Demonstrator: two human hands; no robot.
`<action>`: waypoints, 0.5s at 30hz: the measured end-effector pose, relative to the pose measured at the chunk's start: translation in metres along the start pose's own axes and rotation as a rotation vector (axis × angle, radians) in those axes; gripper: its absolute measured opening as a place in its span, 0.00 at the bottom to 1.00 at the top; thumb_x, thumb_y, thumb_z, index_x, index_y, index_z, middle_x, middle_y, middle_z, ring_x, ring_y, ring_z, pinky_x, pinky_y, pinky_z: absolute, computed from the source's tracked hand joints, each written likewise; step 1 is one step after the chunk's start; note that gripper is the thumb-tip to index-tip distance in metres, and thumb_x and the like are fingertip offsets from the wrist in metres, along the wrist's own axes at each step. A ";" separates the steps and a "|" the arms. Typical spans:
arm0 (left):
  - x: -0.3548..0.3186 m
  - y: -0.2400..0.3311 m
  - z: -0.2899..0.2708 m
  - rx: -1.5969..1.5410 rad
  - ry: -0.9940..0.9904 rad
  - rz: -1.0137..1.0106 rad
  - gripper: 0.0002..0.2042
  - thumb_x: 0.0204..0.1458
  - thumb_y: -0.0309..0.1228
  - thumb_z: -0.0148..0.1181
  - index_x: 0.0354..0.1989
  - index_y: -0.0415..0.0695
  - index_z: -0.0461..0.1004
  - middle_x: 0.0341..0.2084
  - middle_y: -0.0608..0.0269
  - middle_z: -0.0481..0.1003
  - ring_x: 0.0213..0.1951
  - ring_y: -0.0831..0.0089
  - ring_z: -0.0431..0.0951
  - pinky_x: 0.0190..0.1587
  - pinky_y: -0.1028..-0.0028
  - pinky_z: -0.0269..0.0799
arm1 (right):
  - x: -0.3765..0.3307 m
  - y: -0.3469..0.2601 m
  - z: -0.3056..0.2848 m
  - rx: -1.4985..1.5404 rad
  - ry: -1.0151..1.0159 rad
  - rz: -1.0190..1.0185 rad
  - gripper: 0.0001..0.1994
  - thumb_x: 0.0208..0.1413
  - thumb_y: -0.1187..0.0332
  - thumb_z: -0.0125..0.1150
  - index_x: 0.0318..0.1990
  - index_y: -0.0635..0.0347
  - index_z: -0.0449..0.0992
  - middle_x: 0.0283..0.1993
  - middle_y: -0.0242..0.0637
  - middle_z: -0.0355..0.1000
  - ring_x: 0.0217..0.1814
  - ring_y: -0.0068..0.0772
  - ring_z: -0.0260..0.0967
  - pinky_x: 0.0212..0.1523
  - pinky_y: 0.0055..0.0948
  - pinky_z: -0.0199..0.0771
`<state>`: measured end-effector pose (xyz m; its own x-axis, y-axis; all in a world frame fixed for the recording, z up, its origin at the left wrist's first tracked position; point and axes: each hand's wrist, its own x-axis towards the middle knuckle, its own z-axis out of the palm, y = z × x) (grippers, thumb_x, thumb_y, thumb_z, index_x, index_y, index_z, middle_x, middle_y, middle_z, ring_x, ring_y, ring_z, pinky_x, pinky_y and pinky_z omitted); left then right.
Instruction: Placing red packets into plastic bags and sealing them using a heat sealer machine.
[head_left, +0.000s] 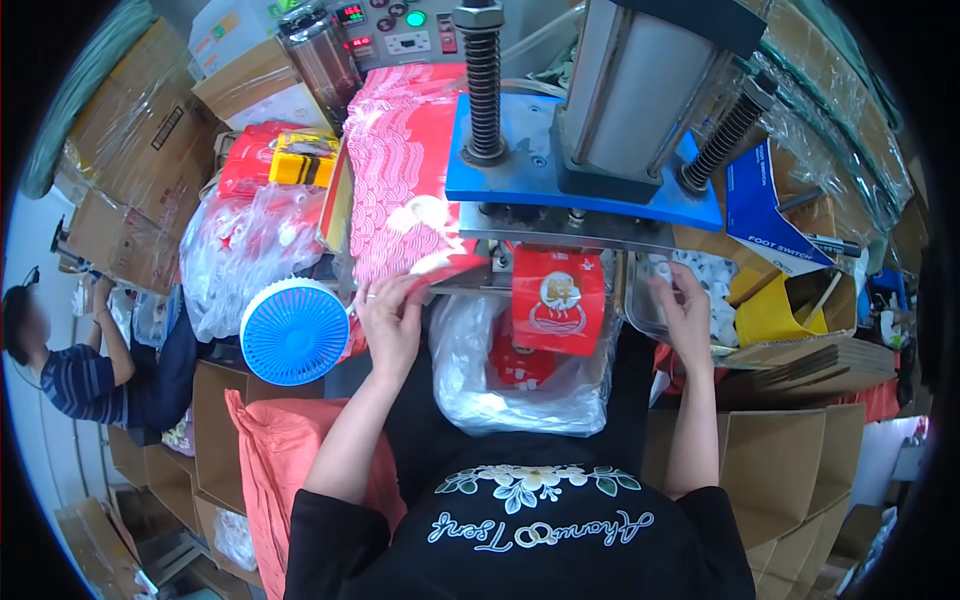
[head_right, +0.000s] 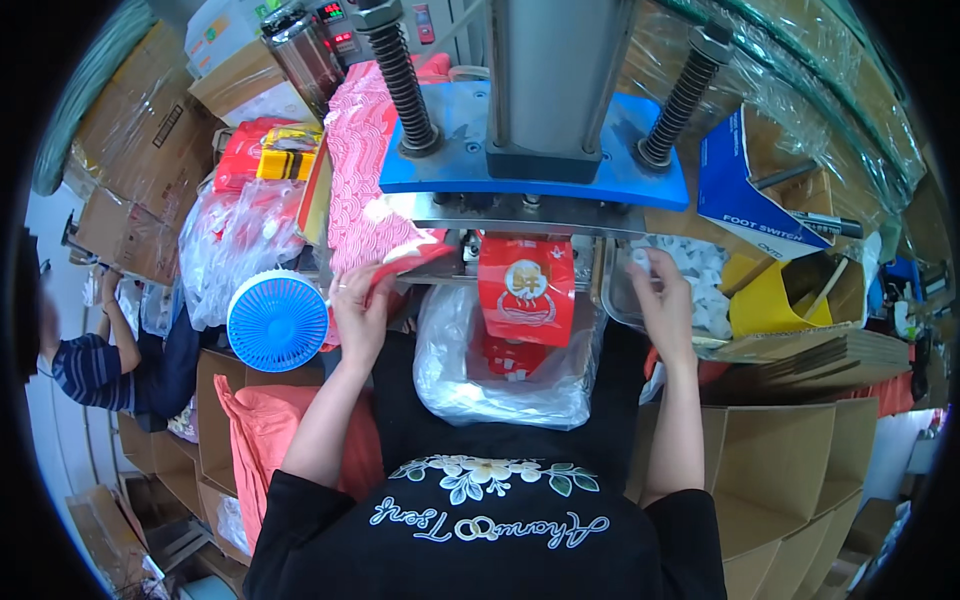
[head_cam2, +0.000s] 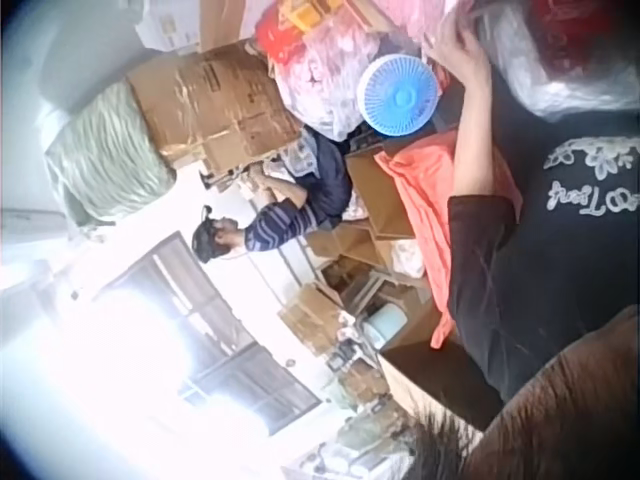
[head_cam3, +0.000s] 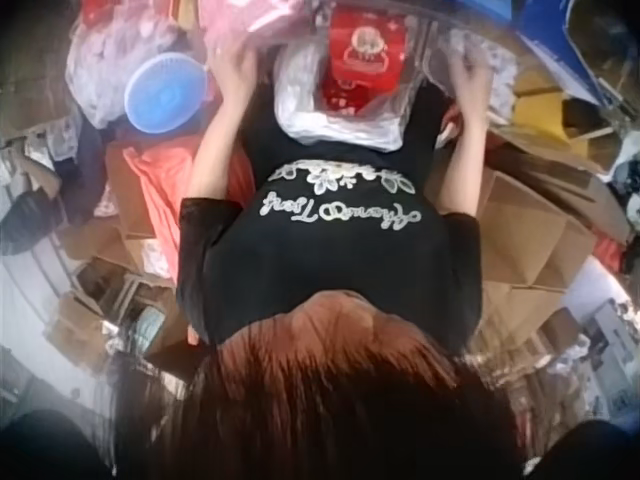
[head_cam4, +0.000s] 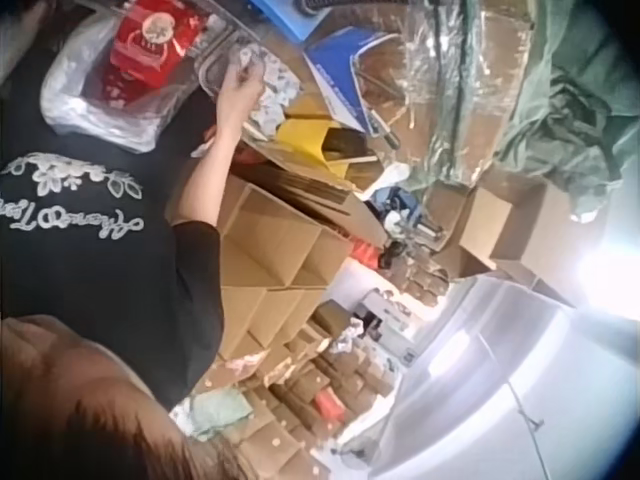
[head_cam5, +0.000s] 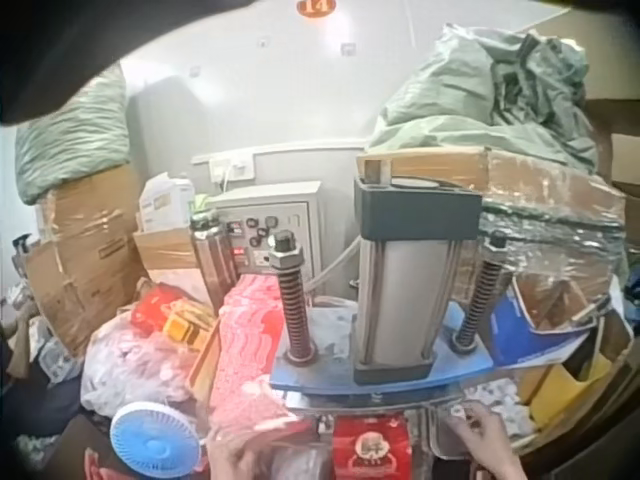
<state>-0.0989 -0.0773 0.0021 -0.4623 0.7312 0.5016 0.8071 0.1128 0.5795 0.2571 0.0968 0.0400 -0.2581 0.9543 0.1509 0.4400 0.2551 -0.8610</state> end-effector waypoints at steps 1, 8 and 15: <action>-0.002 0.007 -0.001 -0.130 -0.047 -0.070 0.06 0.51 0.25 0.65 0.38 0.41 0.82 0.36 0.62 0.82 0.47 0.64 0.79 0.58 0.61 0.64 | -0.005 -0.008 0.005 0.140 -0.037 0.007 0.12 0.62 0.69 0.60 0.51 0.63 0.74 0.41 0.36 0.80 0.40 0.21 0.73 0.40 0.24 0.71; -0.030 0.069 0.016 -0.597 -0.369 -0.243 0.07 0.50 0.18 0.62 0.38 0.35 0.81 0.31 0.58 0.82 0.36 0.72 0.82 0.42 0.74 0.74 | -0.028 -0.068 0.035 0.035 -0.429 -0.413 0.10 0.60 0.68 0.62 0.48 0.59 0.79 0.64 0.45 0.69 0.69 0.43 0.62 0.68 0.39 0.59; -0.043 0.078 0.030 -0.827 -0.609 -0.403 0.10 0.58 0.30 0.63 0.38 0.33 0.82 0.29 0.61 0.82 0.31 0.81 0.77 0.36 0.75 0.73 | -0.028 -0.050 0.061 0.396 -0.620 -0.135 0.17 0.61 0.65 0.62 0.55 0.61 0.77 0.68 0.41 0.65 0.72 0.37 0.59 0.69 0.38 0.58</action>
<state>-0.0052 -0.0800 0.0060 -0.1951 0.9767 -0.0892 0.0385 0.0985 0.9944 0.1902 0.0483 0.0490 -0.7769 0.6260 0.0674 0.0573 0.1769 -0.9826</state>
